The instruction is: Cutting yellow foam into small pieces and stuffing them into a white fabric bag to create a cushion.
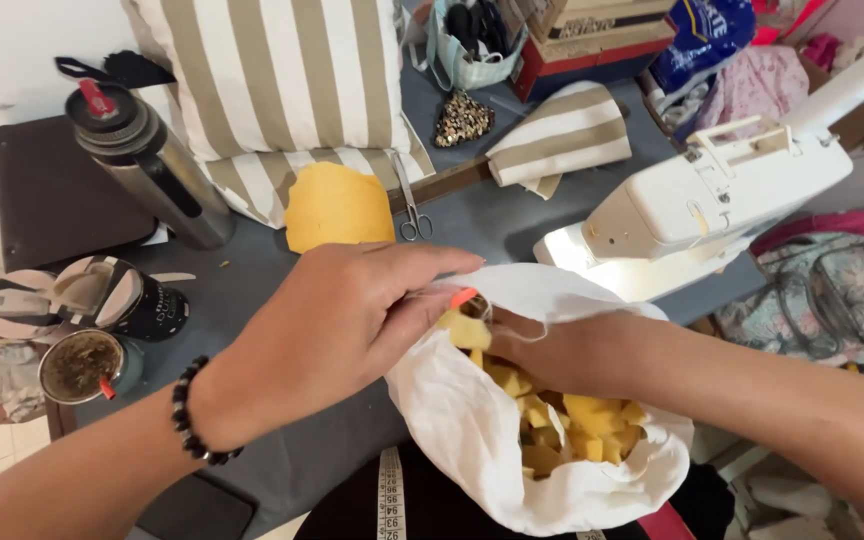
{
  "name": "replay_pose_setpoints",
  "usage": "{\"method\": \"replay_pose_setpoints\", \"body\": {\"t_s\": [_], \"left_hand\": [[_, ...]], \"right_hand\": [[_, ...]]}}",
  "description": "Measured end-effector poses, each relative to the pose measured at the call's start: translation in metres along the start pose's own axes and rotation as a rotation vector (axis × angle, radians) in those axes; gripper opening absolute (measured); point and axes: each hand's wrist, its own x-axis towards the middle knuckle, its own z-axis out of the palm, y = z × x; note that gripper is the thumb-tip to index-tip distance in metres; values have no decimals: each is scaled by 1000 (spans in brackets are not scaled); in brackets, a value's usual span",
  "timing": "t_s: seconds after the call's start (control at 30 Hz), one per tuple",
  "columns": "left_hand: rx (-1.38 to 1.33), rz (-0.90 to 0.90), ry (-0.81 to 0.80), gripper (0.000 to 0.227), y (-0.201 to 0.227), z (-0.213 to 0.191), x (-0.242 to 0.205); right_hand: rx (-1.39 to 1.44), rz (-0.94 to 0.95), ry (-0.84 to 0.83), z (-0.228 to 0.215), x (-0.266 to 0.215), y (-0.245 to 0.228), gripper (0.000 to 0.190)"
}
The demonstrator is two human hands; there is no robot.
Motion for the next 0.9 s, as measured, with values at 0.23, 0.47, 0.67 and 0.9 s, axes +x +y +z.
{"method": "replay_pose_setpoints", "body": {"t_s": [0.23,0.47,0.67,0.9], "left_hand": [[-51,-40,-80,34,3,-1,9],[228,-168,-176,36,-4,4,6],[-163,-106,-64,39,7,1,13],[-373,-89,-71,37,-12,3,12]], "right_hand": [[-796,-654,379,11,-40,54,74],[-852,-969,1056,36,-51,35,65],[-1117,-995,1030,26,20,26,45],[-1407,-840,730,51,38,20,43]]}}
